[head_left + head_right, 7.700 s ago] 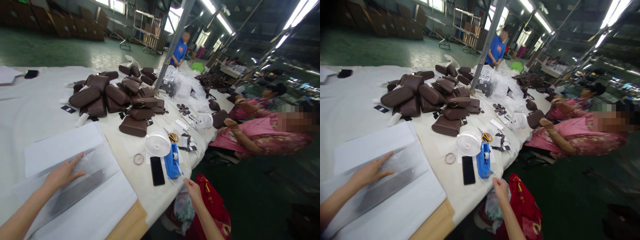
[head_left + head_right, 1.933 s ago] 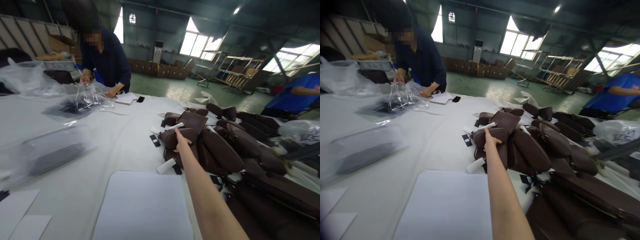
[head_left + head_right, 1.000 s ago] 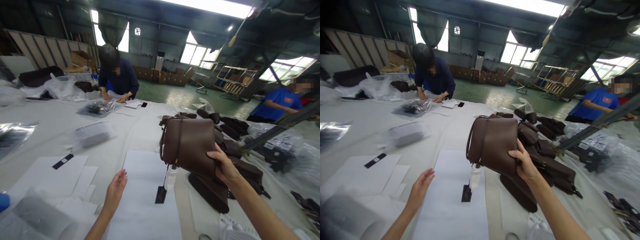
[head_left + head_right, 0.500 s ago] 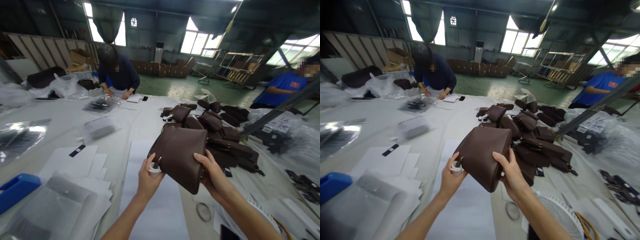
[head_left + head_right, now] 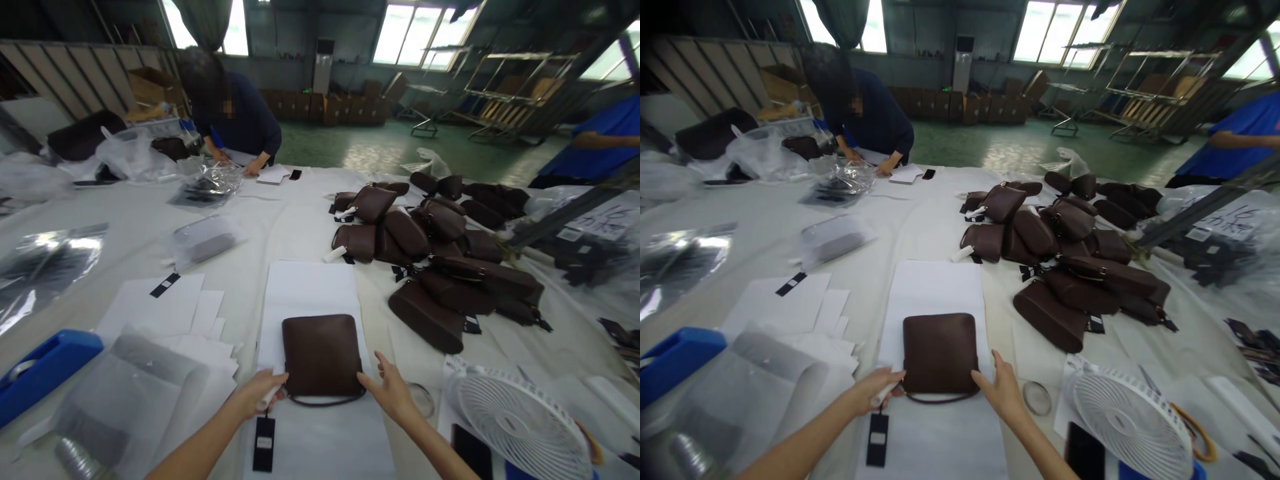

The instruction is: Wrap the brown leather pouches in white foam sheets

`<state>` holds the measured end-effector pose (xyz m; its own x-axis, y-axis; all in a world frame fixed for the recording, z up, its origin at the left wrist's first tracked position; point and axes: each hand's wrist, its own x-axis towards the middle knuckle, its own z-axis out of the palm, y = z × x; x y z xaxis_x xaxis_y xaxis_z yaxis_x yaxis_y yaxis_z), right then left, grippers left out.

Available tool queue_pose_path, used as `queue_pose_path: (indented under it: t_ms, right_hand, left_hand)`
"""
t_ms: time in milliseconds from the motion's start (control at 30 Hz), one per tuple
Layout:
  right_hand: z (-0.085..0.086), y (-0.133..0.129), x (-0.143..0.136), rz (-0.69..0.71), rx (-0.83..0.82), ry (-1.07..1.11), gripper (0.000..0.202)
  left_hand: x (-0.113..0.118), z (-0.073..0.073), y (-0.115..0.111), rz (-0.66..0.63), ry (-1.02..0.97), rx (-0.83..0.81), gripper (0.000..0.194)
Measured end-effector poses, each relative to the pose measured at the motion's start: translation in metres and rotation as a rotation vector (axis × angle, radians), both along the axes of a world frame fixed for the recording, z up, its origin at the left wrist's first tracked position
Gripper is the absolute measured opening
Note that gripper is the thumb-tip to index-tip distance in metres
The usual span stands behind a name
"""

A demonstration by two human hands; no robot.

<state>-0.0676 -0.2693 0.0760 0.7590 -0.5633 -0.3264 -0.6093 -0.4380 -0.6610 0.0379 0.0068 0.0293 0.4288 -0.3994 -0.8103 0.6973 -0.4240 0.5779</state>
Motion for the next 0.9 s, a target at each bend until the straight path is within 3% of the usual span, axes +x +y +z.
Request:
queue_pose_path:
  t_ms: [67,133,233,333,433,600,733,900]
  right_hand:
    - [-0.037,-0.002,0.002,-0.055,0.045,0.011,0.087]
    - [-0.054,0.001,0.006,-0.069,0.161,-0.019,0.091]
    - [-0.059,0.003,0.024,-0.069,0.311,-0.110,0.085]
    - [-0.059,-0.003,0.047,-0.111,0.334,-0.171,0.075]
    - [-0.064,-0.008,0.066,-0.153,0.280,-0.181,0.074]
    - [-0.071,0.007,0.073,-0.037,0.335,-0.214,0.071]
    - [-0.074,0.024,0.051,-0.039,0.407,-0.253,0.070]
    - [-0.092,0.039,0.009,-0.134,0.374,-0.220,0.076]
  left_hand:
    - [-0.002,-0.016,0.006,-0.019,0.027,0.009,0.069]
    - [-0.003,-0.021,0.011,-0.100,0.004,0.007,0.081]
    - [0.008,-0.013,0.013,-0.458,-0.293,0.104,0.081]
    - [0.032,0.000,0.011,-0.751,-0.554,0.249,0.073]
    - [0.060,0.012,0.011,-0.856,-0.687,0.365,0.073]
    - [0.079,0.030,0.011,-1.002,-0.895,0.647,0.074]
    - [0.070,0.038,0.019,-1.070,-1.002,0.735,0.072]
    - [0.037,0.022,0.038,-1.136,-1.138,0.811,0.075]
